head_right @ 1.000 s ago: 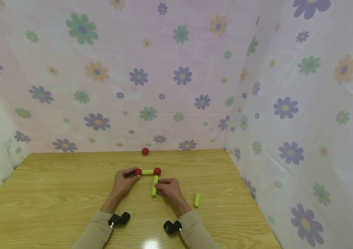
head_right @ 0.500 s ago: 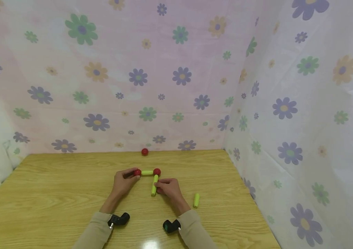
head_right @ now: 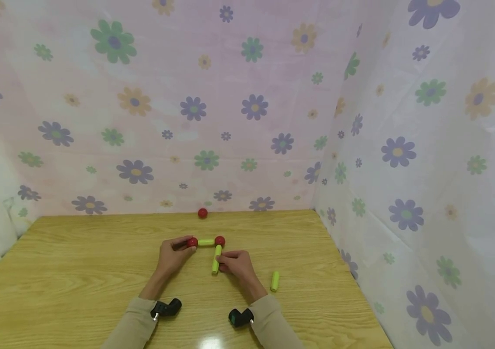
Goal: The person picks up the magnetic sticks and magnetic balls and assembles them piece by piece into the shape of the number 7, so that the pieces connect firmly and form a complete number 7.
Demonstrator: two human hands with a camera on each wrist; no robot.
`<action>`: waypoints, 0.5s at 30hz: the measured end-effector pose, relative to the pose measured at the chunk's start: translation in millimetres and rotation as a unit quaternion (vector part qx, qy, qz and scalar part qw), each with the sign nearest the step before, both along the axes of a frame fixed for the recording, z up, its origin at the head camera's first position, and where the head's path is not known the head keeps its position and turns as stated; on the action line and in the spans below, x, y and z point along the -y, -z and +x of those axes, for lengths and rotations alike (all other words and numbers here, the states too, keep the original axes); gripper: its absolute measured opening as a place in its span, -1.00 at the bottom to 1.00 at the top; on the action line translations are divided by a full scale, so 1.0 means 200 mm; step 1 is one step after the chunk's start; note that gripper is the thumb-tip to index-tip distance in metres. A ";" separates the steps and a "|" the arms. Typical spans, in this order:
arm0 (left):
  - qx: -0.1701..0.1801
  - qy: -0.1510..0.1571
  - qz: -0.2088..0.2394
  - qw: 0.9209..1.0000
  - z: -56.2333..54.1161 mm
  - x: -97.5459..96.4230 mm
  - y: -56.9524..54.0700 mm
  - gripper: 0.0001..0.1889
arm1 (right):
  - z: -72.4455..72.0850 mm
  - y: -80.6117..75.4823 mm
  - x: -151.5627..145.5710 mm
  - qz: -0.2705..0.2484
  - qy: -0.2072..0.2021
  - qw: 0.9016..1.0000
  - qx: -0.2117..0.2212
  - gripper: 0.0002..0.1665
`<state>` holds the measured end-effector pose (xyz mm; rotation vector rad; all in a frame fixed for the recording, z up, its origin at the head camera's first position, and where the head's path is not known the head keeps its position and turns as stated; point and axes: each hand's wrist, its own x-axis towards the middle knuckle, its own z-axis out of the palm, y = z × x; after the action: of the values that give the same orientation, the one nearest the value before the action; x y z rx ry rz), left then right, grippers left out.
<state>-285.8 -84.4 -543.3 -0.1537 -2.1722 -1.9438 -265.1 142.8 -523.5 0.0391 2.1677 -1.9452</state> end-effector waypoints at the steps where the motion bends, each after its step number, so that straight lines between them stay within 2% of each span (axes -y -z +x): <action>1: 0.000 0.000 0.000 1.000 0.00 0.00 0.00 -0.62 | 0.00 0.00 0.00 -0.001 -0.002 1.000 0.002 -0.60; 15: 0.007 -0.005 -0.002 1.000 0.00 0.00 0.00 -0.64 | 0.02 0.00 -0.03 0.000 -0.026 1.000 0.004 -0.58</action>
<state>-286.2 -83.9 -543.6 -0.1283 -2.1817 -1.9408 -260.9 148.2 -523.7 -0.0109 2.1421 -1.9130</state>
